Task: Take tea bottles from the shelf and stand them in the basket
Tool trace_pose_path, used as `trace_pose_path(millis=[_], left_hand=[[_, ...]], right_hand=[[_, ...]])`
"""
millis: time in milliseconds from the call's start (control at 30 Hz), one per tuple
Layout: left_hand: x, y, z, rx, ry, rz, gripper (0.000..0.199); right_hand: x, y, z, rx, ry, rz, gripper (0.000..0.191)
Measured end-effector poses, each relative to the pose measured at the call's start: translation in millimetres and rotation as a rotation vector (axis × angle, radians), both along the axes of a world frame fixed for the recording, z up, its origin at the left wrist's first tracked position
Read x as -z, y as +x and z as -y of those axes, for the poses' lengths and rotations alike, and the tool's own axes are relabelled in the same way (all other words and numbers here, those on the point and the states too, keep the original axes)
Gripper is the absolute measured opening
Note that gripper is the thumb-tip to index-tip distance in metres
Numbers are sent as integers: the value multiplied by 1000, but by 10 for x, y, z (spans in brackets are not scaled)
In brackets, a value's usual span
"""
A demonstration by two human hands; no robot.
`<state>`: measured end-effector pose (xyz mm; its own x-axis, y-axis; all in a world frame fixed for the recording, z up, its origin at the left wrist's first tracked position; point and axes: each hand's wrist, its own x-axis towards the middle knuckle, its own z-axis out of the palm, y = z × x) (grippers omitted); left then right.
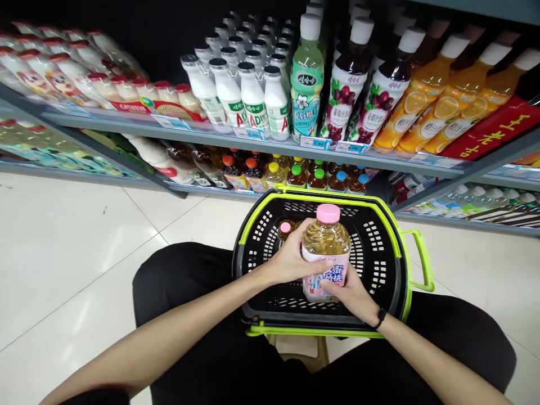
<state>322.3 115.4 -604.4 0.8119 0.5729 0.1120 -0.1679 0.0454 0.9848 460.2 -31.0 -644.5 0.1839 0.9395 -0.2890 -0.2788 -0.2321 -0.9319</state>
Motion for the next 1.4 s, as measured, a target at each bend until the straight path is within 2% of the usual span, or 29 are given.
trace_pose_path(millis=[300,633,867,1067,1400], left_hand=[[10,5,11,-4,-41,4,58],[32,1,5,6,-53,-2,64],[26,9,9,9,-72,5,63],[32,0,13,12,-76,-4,63],[25,4,20,0,-86,-39,66]], right_hand=[[36,22,17,-29,28,13,64],[65,15,29,-24,20,24,58],[79,8,27,-16,28,3,64],[65,10,18,-17,40,-3,60],[26,31,25,-27,-49,-11,68]])
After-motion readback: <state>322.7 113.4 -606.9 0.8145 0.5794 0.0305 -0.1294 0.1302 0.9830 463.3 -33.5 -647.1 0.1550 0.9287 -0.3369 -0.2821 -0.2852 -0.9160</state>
